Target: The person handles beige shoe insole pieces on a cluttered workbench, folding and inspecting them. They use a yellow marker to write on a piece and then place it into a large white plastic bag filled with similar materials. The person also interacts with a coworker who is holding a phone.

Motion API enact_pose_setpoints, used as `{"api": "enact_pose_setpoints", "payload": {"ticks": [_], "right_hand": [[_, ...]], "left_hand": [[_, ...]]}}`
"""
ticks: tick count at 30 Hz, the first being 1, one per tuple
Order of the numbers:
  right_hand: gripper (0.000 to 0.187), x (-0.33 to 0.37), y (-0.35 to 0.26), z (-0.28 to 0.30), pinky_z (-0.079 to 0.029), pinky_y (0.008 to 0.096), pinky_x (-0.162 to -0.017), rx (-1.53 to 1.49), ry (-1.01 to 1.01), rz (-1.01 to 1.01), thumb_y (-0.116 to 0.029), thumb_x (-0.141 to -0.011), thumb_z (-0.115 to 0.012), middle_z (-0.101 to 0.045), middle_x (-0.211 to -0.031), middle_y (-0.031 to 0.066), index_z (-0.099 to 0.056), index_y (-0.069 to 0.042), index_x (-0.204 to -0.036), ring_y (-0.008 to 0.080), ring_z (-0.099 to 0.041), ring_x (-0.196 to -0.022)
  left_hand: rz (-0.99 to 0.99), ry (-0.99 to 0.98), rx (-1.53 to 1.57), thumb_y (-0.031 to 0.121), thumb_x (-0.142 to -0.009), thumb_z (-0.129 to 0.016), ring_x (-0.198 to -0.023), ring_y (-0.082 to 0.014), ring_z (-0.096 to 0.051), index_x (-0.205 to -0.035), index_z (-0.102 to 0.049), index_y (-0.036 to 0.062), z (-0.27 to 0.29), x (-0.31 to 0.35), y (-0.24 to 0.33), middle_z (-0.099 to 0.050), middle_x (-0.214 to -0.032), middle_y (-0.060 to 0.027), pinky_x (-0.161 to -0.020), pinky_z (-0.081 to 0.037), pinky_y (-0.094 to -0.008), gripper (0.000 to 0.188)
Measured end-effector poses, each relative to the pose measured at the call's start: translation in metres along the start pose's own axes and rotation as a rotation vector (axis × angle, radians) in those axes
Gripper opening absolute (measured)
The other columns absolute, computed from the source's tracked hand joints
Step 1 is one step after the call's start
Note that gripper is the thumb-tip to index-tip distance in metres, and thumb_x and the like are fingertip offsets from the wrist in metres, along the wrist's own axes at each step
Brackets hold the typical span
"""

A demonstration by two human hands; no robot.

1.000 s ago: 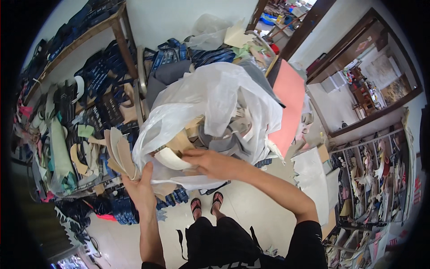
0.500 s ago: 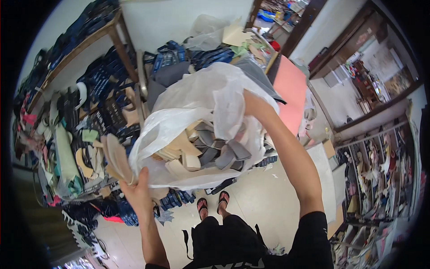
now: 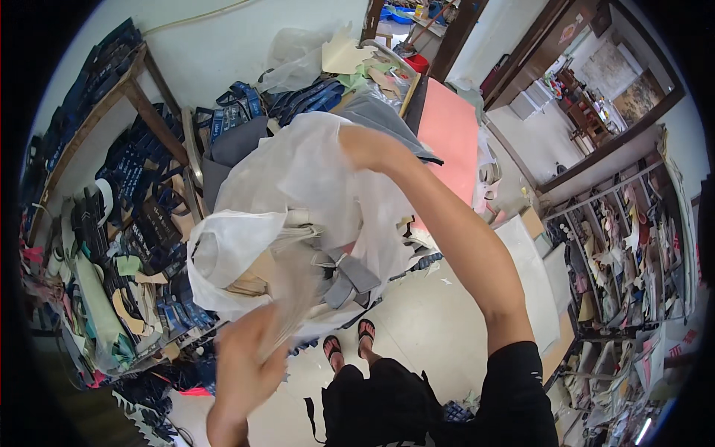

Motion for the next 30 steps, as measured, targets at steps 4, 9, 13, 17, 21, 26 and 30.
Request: {"api": "enact_pose_setpoints", "payload": {"ticks": [4,9,13,17,21,26,30], "right_hand": [[0.033,-0.028,0.020,-0.003,-0.047,0.0417,-0.099,-0.297,0.030,0.001,-0.019,-0.090,-0.057,-0.066,-0.123,0.0212,-0.067,-0.005,-0.118,0.0346,-0.063,-0.112],[0.033,-0.016,0.017,-0.040,-0.052,0.0443,-0.089,0.175,-0.099,-0.447,-0.010,-0.080,-0.060,-0.067,-0.111,0.0289,-0.066,0.009,-0.106,0.0396,-0.066,-0.105],[0.041,-0.018,0.035,-0.052,-0.050,0.0438,-0.094,0.229,-0.053,-0.532,-0.008,-0.077,-0.061,-0.064,-0.117,0.0313,-0.062,0.010,-0.114,0.0407,-0.063,-0.111],[0.067,-0.029,0.083,-0.053,-0.046,0.0388,-0.105,0.093,0.009,-0.573,-0.004,-0.075,-0.061,-0.054,-0.138,0.0305,-0.047,0.008,-0.139,0.0373,-0.055,-0.127],[0.073,-0.022,0.080,-0.047,-0.045,0.0371,-0.106,0.086,-0.067,-0.448,-0.005,-0.075,-0.061,-0.052,-0.141,0.0296,-0.042,0.007,-0.144,0.0353,-0.055,-0.129],[0.060,-0.004,0.074,-0.078,-0.047,0.0385,-0.100,0.231,0.049,-0.344,-0.005,-0.077,-0.064,-0.062,-0.122,0.0260,-0.051,0.005,-0.135,0.0376,-0.061,-0.116],[0.038,0.013,0.026,-0.105,-0.051,0.0412,-0.088,0.177,0.116,-0.286,-0.007,-0.081,-0.066,-0.064,-0.102,0.0188,-0.062,-0.001,-0.119,0.0372,-0.064,-0.098]], "left_hand": [[0.385,-0.212,0.258,0.008,-0.088,-0.061,-0.066,-0.0202,-0.064,-0.113,-0.063,-0.0032,-0.025,-0.121,-0.026,-0.067,-0.097,-0.0104,-0.064,-0.053,-0.0309,0.028],[0.314,0.314,0.605,0.009,-0.095,-0.046,-0.099,-0.0164,-0.066,-0.133,-0.056,-0.0009,0.029,-0.196,-0.056,-0.067,-0.114,-0.0102,-0.083,-0.054,-0.0315,0.040],[0.269,0.352,0.583,0.011,-0.097,-0.045,-0.100,-0.0162,-0.066,-0.131,-0.058,-0.0001,0.037,-0.216,-0.068,-0.068,-0.116,-0.0090,-0.088,-0.052,-0.0310,0.038],[0.205,0.381,0.544,0.010,-0.095,-0.048,-0.095,-0.0142,-0.067,-0.126,-0.062,-0.0011,0.045,-0.215,-0.069,-0.069,-0.111,-0.0077,-0.085,-0.052,-0.0298,0.036],[0.090,0.294,0.795,0.014,-0.096,-0.055,-0.095,-0.0126,-0.069,-0.124,-0.064,0.0011,0.056,-0.208,-0.060,-0.070,-0.110,-0.0061,-0.082,-0.055,-0.0275,0.032],[0.197,0.205,1.173,0.025,-0.097,-0.064,-0.088,-0.0157,-0.072,-0.118,-0.067,0.0009,0.059,-0.198,-0.044,-0.073,-0.106,-0.0068,-0.078,-0.059,-0.0284,0.031],[0.222,0.172,1.334,0.028,-0.098,-0.065,-0.090,-0.0184,-0.072,-0.118,-0.067,0.0021,0.068,-0.217,-0.067,-0.072,-0.107,-0.0099,-0.080,-0.059,-0.0304,0.033]]}}
Point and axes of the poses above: each hand's wrist, its own x-axis away from the middle knuckle, its own z-axis out of the back of the hand, y = z × x, the point moved 4 cm from there along -x, towards the middle knuckle
